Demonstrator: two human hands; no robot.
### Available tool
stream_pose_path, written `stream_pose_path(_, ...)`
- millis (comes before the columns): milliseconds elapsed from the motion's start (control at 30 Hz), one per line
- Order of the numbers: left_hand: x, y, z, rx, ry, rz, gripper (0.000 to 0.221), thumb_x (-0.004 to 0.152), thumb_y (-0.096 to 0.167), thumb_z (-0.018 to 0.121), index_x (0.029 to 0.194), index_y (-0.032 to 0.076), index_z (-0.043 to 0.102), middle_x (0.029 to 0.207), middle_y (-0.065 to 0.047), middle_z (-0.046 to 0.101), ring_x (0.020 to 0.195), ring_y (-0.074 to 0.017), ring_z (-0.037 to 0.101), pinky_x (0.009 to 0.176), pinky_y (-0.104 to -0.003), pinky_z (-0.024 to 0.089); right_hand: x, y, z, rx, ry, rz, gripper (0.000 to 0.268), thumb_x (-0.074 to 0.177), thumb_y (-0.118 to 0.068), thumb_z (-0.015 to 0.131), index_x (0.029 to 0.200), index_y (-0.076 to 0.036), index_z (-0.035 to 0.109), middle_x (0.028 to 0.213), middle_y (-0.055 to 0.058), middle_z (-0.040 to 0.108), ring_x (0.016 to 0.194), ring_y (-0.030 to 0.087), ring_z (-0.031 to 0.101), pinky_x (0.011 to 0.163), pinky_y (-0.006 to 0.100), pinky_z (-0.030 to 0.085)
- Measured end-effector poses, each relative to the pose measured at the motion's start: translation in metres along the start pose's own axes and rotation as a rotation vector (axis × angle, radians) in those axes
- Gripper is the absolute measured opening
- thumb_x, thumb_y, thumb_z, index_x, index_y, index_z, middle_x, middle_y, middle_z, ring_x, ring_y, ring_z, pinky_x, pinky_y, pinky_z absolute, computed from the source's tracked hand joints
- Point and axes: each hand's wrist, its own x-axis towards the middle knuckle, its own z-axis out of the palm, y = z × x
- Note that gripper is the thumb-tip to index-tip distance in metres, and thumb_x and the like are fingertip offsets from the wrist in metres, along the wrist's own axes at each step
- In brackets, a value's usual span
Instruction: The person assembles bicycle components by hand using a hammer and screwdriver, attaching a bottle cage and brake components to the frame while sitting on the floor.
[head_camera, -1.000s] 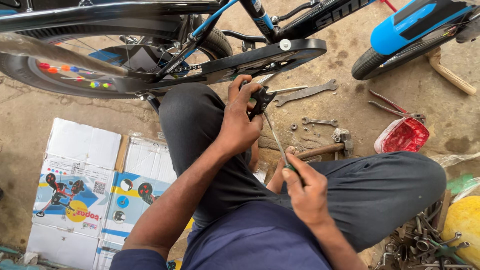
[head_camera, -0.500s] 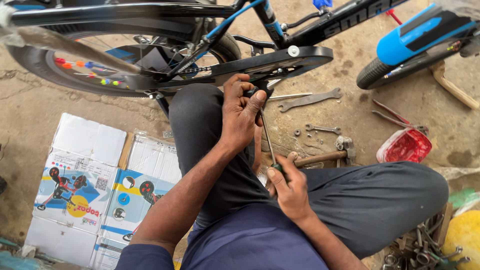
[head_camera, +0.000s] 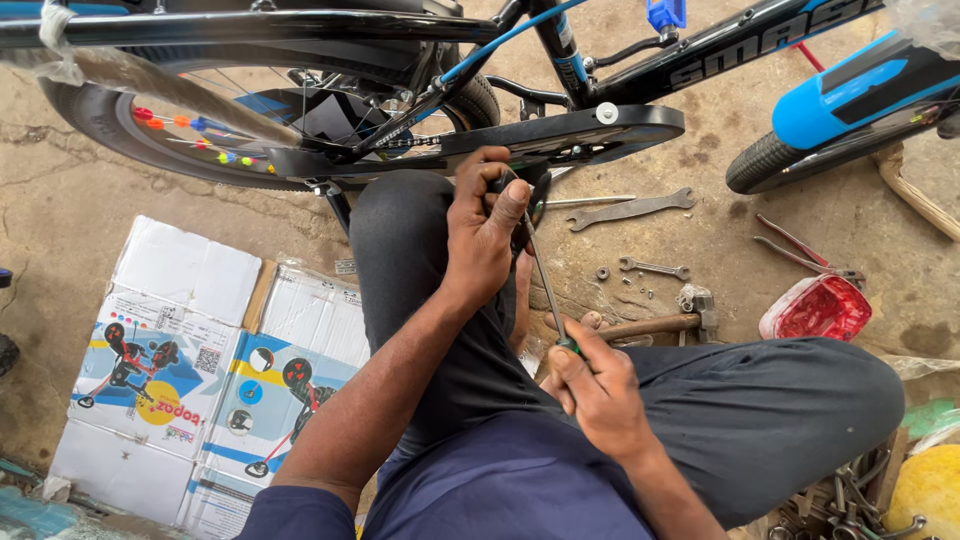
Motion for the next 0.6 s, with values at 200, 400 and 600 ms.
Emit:
stream_pose_path(200, -0.001, 0.011, -0.003, 0.353, -0.011, 0.256, 0.017, 0.099, 0.012, 0.075, 0.108, 0.005, 0.062, 0.144, -0.011, 0.043, 0.102, -0.0151, 0.064, 0.072, -0.025, 0.061, -0.004, -0.020, -0.040, 0.120, -0.068, 0.253, 0.044, 0.099, -0.016, 0.057, 0.138, 0.002, 0.061, 0.069, 0.002, 0.057, 0.052, 0.009, 0.050, 0.043, 0.024, 0.040)
stream_pose_path(400, -0.007, 0.019, -0.005, 0.310, -0.058, 0.322, 0.021, 0.093, 0.011, 0.077, 0.106, 0.007, 0.061, 0.143, -0.012, 0.041, 0.112, -0.0276, 0.064, 0.081, -0.034, 0.063, 0.005, -0.002, -0.049, -0.502, 0.007, 0.016, 0.042, 0.097, -0.022, 0.058, 0.135, -0.003, 0.064, 0.066, 0.004, 0.061, 0.048, 0.012, 0.054, 0.046, 0.027, 0.045)
stream_pose_path(600, -0.015, 0.022, -0.003, 0.553, 0.061, 0.371, 0.025, 0.093, 0.020, 0.079, 0.108, 0.005, 0.065, 0.142, -0.014, 0.040, 0.105, -0.0304, 0.064, 0.087, -0.039, 0.058, 0.009, 0.040, -0.037, -0.795, 0.312, -0.415, 0.036, 0.106, -0.024, 0.057, 0.137, -0.008, 0.067, 0.078, 0.014, 0.062, 0.061, 0.022, 0.061, 0.059, 0.034, 0.047)
